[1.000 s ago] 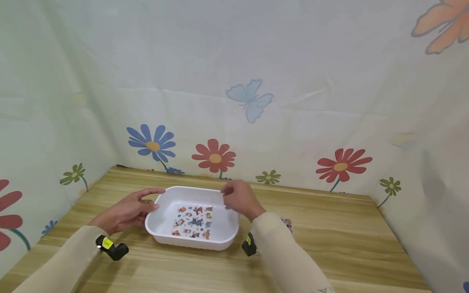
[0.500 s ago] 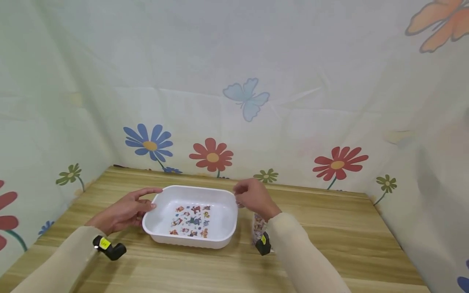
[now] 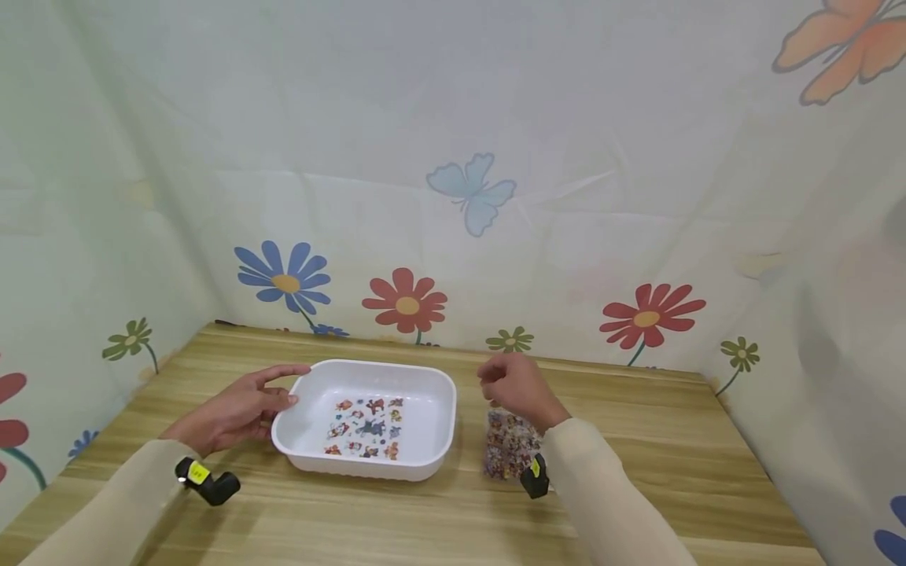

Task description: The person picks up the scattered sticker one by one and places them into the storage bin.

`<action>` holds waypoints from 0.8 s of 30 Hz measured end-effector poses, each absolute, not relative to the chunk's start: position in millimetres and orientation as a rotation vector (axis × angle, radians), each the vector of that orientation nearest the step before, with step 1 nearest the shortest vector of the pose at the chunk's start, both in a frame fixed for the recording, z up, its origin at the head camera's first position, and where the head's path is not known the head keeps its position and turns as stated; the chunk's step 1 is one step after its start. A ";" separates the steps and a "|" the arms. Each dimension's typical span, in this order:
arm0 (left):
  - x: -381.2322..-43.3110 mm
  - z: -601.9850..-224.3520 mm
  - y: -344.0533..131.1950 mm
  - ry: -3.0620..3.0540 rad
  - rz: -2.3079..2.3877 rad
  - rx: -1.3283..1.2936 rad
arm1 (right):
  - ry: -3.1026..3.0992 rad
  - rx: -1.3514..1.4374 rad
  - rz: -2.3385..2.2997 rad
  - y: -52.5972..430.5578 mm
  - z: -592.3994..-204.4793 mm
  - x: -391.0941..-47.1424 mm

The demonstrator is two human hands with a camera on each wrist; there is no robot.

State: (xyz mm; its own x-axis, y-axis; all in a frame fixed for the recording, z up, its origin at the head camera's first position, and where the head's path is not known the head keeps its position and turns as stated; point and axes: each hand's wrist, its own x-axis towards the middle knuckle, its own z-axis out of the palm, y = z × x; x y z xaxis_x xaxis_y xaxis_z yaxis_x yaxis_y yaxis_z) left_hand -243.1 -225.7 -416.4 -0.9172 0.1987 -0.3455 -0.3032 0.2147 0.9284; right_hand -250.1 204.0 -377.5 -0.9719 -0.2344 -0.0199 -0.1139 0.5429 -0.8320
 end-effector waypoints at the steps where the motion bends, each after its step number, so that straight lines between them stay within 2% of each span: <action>1: -243.0 -416.1 -225.7 2.106 1.744 -0.093 | 2.648 -0.309 -1.403 206.7 -378.2 -249.8; 24: -242.0 -416.1 -226.2 2.102 1.745 -0.070 | 2.922 -0.107 -1.048 267.2 -413.7 -244.9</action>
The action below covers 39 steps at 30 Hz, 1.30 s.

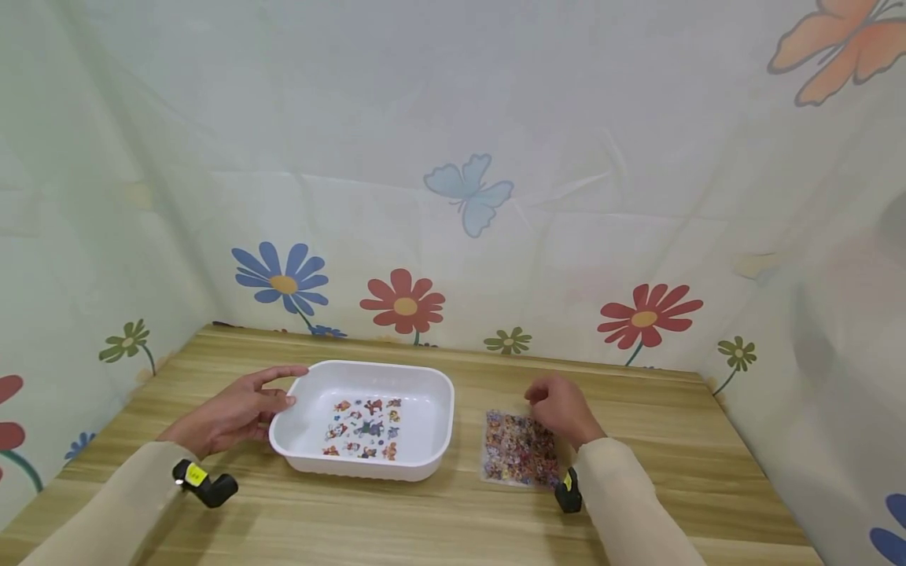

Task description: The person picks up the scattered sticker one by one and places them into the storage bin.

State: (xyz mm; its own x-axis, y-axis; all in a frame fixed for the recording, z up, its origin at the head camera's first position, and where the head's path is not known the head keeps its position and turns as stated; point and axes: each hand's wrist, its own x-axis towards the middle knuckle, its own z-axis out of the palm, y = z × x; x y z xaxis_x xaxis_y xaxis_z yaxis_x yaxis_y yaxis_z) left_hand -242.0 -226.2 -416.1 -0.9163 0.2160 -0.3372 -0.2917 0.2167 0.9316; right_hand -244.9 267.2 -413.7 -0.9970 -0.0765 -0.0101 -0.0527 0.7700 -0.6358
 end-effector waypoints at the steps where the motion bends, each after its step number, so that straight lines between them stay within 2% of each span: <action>1: -242.3 -416.5 -225.9 2.103 1.744 -0.070 | 2.928 -0.091 -1.037 269.7 -415.2 -244.8; 15: -245.2 -417.6 -226.5 2.079 1.763 -0.049 | 2.939 -0.045 -0.895 288.3 -426.7 -246.2; 21: -246.4 -419.0 -225.8 2.099 1.751 -0.077 | 2.959 -0.101 -0.900 287.6 -429.8 -246.4; 39: -246.7 -420.5 -223.5 2.101 1.741 -0.073 | 2.899 -0.018 -0.986 291.3 -438.1 -247.3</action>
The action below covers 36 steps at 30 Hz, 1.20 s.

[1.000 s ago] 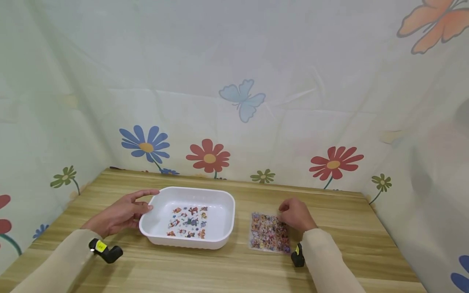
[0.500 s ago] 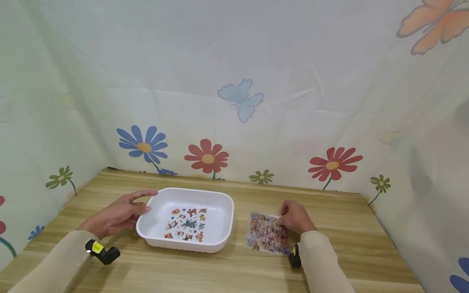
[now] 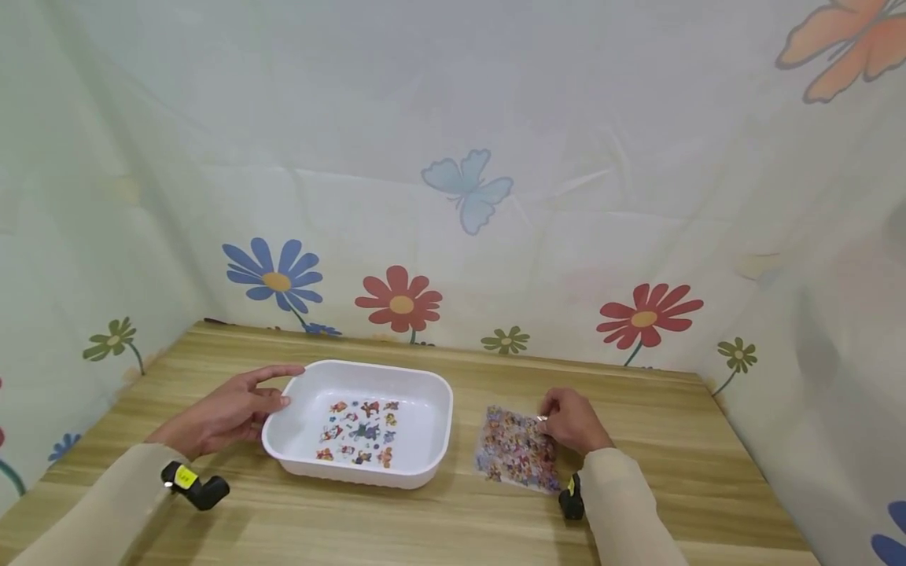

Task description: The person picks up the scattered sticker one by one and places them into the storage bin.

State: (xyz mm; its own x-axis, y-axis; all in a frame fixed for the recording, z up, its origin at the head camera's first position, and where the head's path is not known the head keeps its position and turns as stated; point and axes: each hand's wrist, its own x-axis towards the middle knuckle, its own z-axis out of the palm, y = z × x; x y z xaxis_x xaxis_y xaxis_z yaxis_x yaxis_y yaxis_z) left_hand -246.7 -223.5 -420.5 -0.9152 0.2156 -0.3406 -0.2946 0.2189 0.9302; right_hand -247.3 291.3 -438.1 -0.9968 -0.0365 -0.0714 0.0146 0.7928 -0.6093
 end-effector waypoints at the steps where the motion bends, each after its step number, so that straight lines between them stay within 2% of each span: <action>1: -246.6 -420.3 -223.8 2.104 1.737 -0.076 | 2.898 -0.020 -0.992 290.8 -438.3 -247.0; 24: -245.5 -416.7 -221.6 2.159 1.681 -0.099 | 3.149 -0.114 -0.880 289.4 -450.3 -242.5; 36: -244.8 -417.7 -222.6 2.160 1.680 -0.100 | 3.116 -0.140 -0.893 290.4 -435.9 -237.7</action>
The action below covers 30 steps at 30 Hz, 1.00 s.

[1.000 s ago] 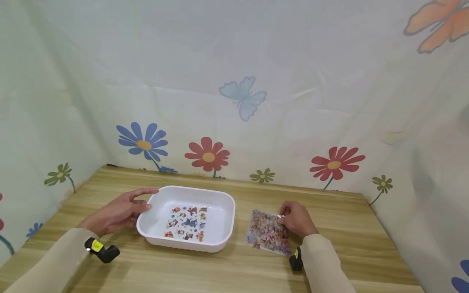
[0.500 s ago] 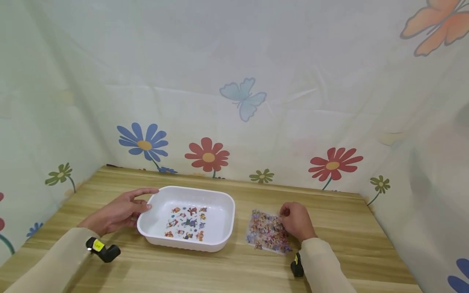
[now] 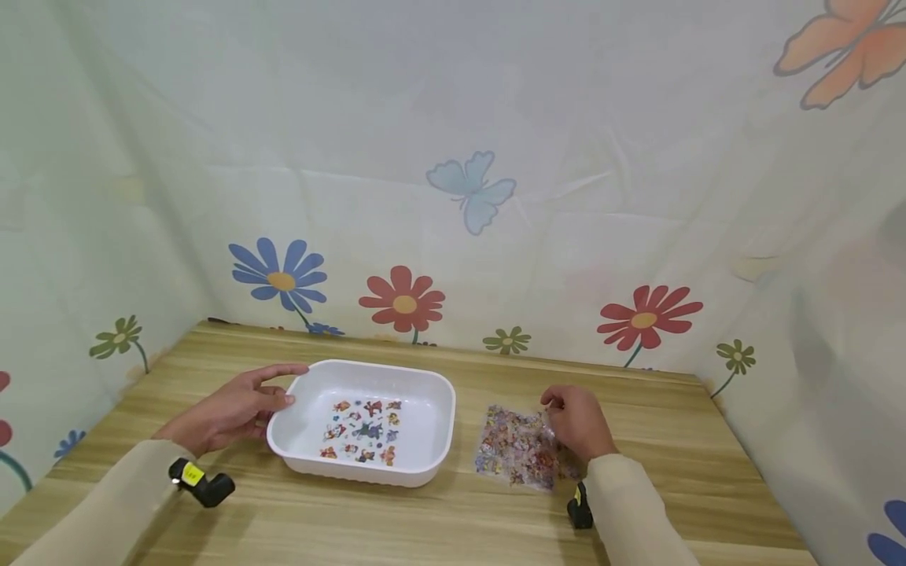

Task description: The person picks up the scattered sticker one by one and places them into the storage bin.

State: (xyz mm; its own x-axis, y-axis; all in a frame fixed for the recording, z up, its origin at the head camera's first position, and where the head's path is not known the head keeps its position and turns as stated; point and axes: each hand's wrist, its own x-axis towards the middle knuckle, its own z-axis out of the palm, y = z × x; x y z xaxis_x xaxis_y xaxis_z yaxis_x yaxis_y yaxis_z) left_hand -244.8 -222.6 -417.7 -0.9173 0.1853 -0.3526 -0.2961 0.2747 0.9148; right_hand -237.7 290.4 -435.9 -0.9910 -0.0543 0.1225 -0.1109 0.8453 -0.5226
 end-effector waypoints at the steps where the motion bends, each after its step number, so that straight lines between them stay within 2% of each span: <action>1: -245.0 -417.7 -222.3 2.160 1.681 -0.101 | -2.919 0.127 0.834 291.0 -434.4 -236.8; 9: -244.5 -417.1 -222.3 2.151 1.685 -0.088 | -2.872 0.107 0.884 293.2 -430.1 -232.9; 23: -246.8 -419.2 -221.4 2.156 1.686 -0.091 | -2.825 -0.179 1.235 291.5 -428.3 -230.3; 30: -244.8 -418.5 -222.0 2.162 1.691 -0.091 | -2.763 -0.148 1.353 290.0 -423.1 -230.3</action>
State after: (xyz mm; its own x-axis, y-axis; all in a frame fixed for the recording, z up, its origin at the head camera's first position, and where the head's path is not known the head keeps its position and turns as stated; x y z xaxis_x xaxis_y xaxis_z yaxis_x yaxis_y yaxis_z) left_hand -244.8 -222.0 -418.5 -0.9207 0.1873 -0.3425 -0.2872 0.2692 0.9193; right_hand -230.3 290.0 -423.1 -0.9935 0.1131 0.0123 0.0596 0.6097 -0.7904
